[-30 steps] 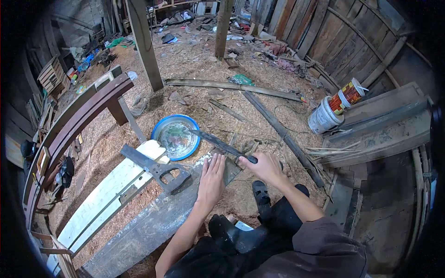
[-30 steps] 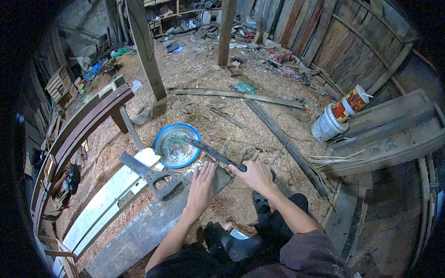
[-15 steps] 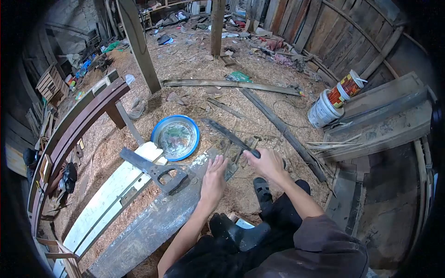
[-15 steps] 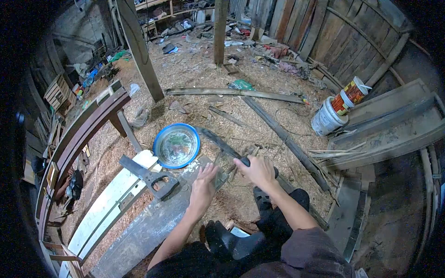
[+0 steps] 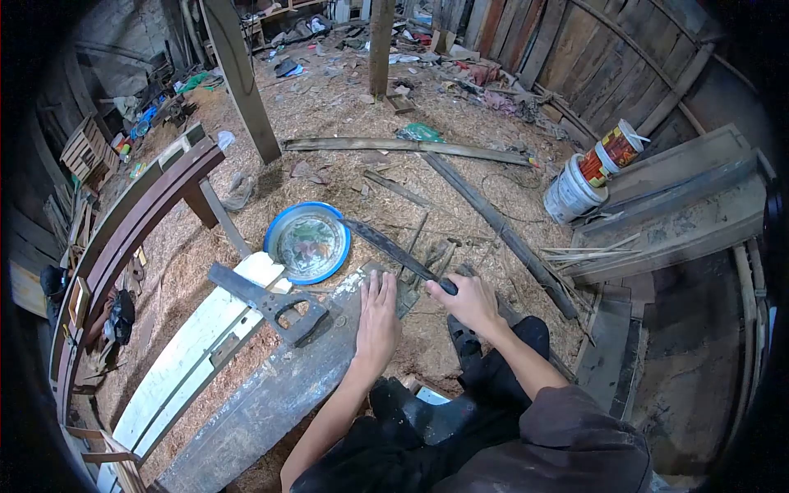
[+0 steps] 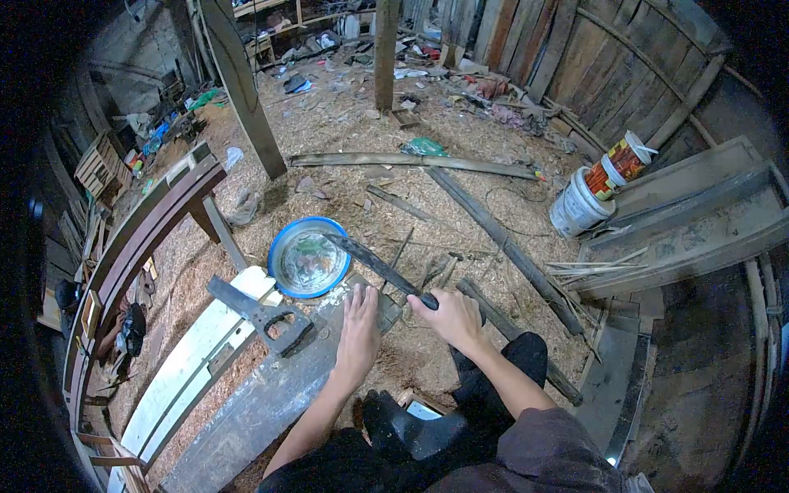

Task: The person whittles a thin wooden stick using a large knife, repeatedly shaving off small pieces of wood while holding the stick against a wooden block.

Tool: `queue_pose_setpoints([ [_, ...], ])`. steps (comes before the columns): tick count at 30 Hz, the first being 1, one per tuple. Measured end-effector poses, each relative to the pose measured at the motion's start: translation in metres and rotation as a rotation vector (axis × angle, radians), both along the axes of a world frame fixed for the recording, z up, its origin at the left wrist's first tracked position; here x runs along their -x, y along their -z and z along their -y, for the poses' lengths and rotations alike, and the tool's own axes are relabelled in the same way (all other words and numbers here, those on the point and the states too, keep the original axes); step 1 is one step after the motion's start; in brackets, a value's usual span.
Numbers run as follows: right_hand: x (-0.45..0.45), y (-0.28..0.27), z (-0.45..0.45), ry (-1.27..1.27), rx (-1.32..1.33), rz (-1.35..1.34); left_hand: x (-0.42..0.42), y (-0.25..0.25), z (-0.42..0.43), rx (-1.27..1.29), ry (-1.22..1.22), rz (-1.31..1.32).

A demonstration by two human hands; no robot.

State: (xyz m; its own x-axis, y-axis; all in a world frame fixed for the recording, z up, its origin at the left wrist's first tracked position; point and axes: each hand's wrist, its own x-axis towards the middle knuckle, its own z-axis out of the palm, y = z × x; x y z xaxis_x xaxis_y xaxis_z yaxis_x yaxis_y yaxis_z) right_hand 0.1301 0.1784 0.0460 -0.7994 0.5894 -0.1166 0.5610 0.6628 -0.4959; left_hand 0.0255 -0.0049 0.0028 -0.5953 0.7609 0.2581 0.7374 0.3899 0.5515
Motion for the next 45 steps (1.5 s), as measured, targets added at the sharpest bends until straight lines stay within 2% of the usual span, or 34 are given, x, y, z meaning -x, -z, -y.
queue_pose_setpoints([
  [4, -0.001, -0.002, 0.005, -0.012, -0.010, -0.007, 0.003, -0.003, 0.000, 0.038, 0.012, 0.011],
  [6, -0.006, -0.002, 0.011, -0.071, -0.052, -0.094, 0.005, 0.003, 0.000, 0.023, 0.021, 0.018],
  [9, -0.009, -0.008, 0.015, -0.120, -0.074, -0.045, 0.001, 0.005, -0.002, 0.064, 0.011, -0.001],
  [15, 0.001, -0.001, -0.010, -0.051, 0.024, -0.015, 0.004, 0.001, 0.000, 0.047, 0.016, -0.005],
  [22, -0.005, -0.016, 0.006, -0.171, -0.142, 0.009, 0.010, -0.008, 0.004, 0.073, 0.033, 0.067],
  [26, 0.005, 0.008, -0.013, -0.073, -0.063, -0.032, 0.016, -0.010, 0.005, 0.033, 0.064, 0.028],
  [29, 0.002, 0.001, 0.003, -0.112, -0.142, -0.021, 0.014, -0.004, 0.005, 0.012, 0.069, 0.020],
  [31, 0.001, -0.005, 0.002, -0.160, -0.094, 0.008, 0.018, -0.005, 0.003, 0.084, 0.058, 0.025],
  [33, 0.001, 0.012, -0.008, -0.087, -0.138, -0.054, 0.017, -0.006, 0.003, 0.038, 0.062, 0.029],
  [34, 0.007, 0.009, -0.014, -0.019, -0.037, -0.062, 0.016, -0.008, 0.005, -0.008, 0.065, 0.033],
  [37, 0.012, 0.009, -0.012, -0.034, -0.152, -0.101, 0.017, -0.009, 0.004, -0.018, 0.067, 0.046],
  [41, 0.002, -0.003, 0.004, -0.165, -0.118, -0.059, 0.022, -0.002, 0.002, 0.008, 0.080, 0.037],
  [45, 0.012, 0.013, -0.003, -0.082, -0.102, -0.137, 0.020, -0.008, 0.001, -0.022, 0.053, 0.085],
])
